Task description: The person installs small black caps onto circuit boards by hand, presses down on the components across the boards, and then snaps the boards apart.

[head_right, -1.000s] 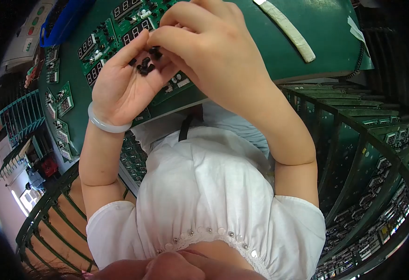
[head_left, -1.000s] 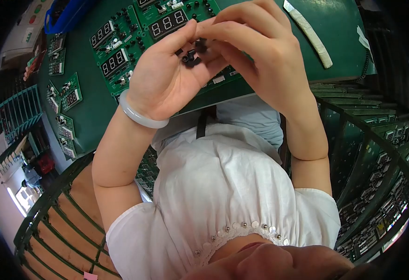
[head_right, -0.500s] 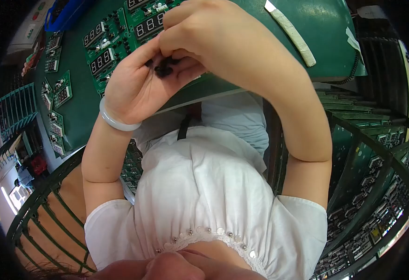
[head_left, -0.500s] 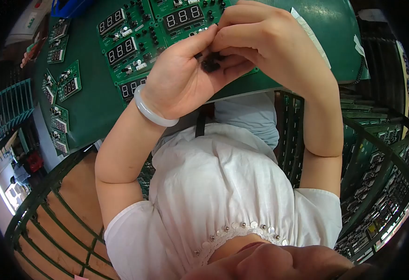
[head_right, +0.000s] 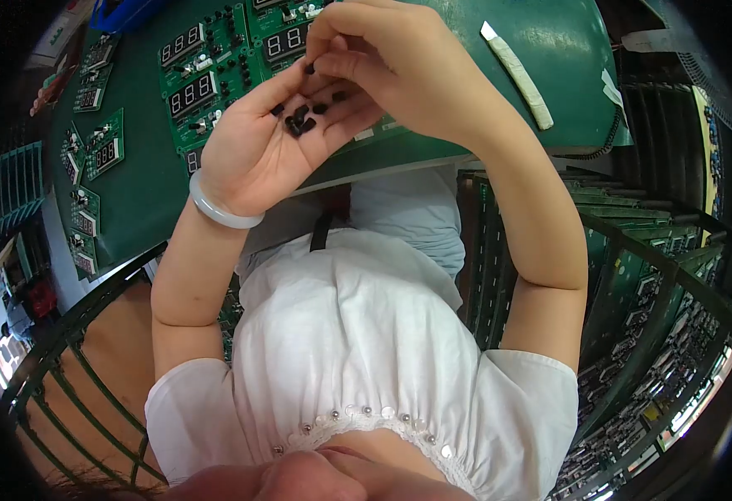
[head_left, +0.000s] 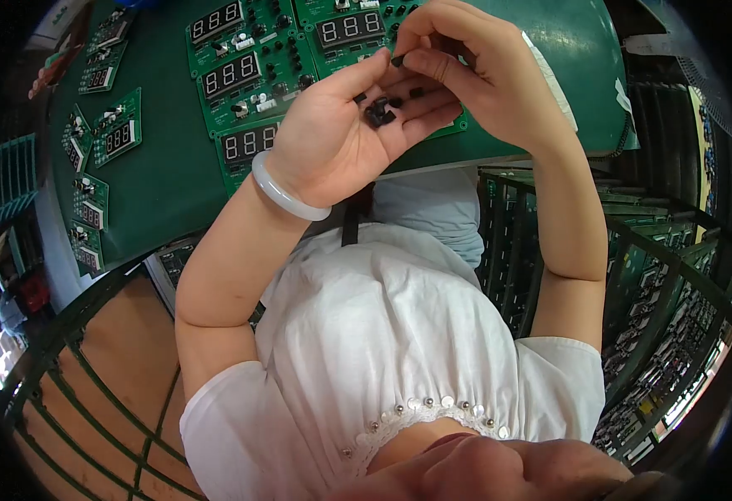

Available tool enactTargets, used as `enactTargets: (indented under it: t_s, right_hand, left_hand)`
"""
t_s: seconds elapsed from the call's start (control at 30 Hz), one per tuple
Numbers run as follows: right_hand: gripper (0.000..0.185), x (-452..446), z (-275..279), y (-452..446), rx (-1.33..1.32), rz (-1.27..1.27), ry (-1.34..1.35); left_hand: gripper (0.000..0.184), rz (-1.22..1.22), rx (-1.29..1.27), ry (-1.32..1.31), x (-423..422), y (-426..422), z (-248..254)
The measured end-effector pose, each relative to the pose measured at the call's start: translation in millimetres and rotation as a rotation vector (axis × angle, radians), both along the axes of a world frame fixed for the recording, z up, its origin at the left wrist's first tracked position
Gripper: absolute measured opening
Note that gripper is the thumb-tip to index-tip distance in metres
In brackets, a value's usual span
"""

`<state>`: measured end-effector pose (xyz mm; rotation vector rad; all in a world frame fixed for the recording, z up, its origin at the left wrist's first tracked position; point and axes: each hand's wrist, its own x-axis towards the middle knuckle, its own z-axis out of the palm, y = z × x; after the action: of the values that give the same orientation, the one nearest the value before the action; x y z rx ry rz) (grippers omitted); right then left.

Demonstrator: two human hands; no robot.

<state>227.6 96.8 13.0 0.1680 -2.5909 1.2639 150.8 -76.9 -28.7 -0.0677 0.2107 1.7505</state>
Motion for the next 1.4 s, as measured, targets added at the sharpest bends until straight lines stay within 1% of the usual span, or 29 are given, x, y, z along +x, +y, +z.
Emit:
enactTargets:
  t_s: [0.07,0.1,0.17,0.2,0.23,0.27,0.33,0.43,0.57,0.67,0.77,0.87,0.97,1.07,1.17,1.27,1.4]
  right_hand:
    - [0.008,5.9,14.8,-3.5,0.062,-0.067,-0.057]
    - [0.008,8.5,20.3,-3.6,0.094,-0.100,-0.087]
    - [0.014,14.0,-1.1,13.1,0.080,-0.131,-0.017]
    - [0.018,18.6,-10.3,21.2,0.072,-0.148,0.018]
    - [0.013,24.4,-10.7,23.3,0.142,-0.180,0.024]
    - [0.012,29.8,-15.1,24.9,0.179,-0.170,0.022]
    - [0.011,41.1,-31.8,25.8,0.248,-0.151,0.017]
    - [0.012,49.1,-50.2,23.0,0.214,-0.206,0.036]
    - [0.014,44.5,-56.7,16.3,0.250,-0.262,0.079]
    - [0.015,42.0,-58.6,15.0,0.317,-0.226,0.064]
    - [0.016,40.6,-53.8,13.5,0.435,-0.204,0.118]
    - [0.016,44.1,-47.8,13.0,0.274,-0.230,0.075]
    - [0.017,46.7,-44.7,13.4,0.145,-0.201,-0.013]
    - [0.017,50.0,-47.1,10.9,0.056,-0.269,-0.100]
    - [0.015,47.8,-44.7,14.3,0.151,-0.218,-0.064]
    - [0.013,47.0,-39.2,14.5,0.184,-0.202,-0.105]
    - [0.013,45.2,-37.1,17.8,0.242,-0.172,-0.044]
  left_hand:
    - [0.046,0.021,-0.230,0.166,3.9,0.4,20.3]
    - [0.047,0.025,-0.171,0.126,2.7,-2.1,18.3]
    - [0.049,0.034,-0.053,0.049,-4.5,-12.7,12.5]
    - [0.049,0.066,-0.068,0.049,-7.5,-19.5,15.7]
    - [0.049,0.099,-0.084,0.048,-9.2,-29.6,22.6]
    - [0.049,0.133,-0.099,0.048,-11.3,-40.9,27.8]
    - [0.049,0.235,-0.051,0.061,-19.5,-67.4,27.9]
    - [0.048,0.392,0.034,0.094,-32.9,-105.0,11.5]
    - [0.046,0.501,0.092,0.113,-49.5,-144.0,-6.9]
    - [0.045,0.566,0.104,0.115,-55.0,-161.9,-15.0]
    - [0.045,0.611,0.109,0.100,-55.6,-171.4,-21.5]
    - [0.045,0.635,0.119,0.107,-60.0,-178.6,-28.6]
    - [0.045,0.646,0.151,0.111,-63.3,-180.2,-32.2]
    - [0.043,0.636,0.169,0.085,-66.9,-181.5,-35.5]
    - [0.042,0.635,0.174,0.064,-67.8,-181.7,-37.6]
    - [0.042,0.645,0.165,0.059,-68.3,-182.2,-39.0]
    - [0.042,0.644,0.176,0.068,-68.5,-184.2,-40.1]
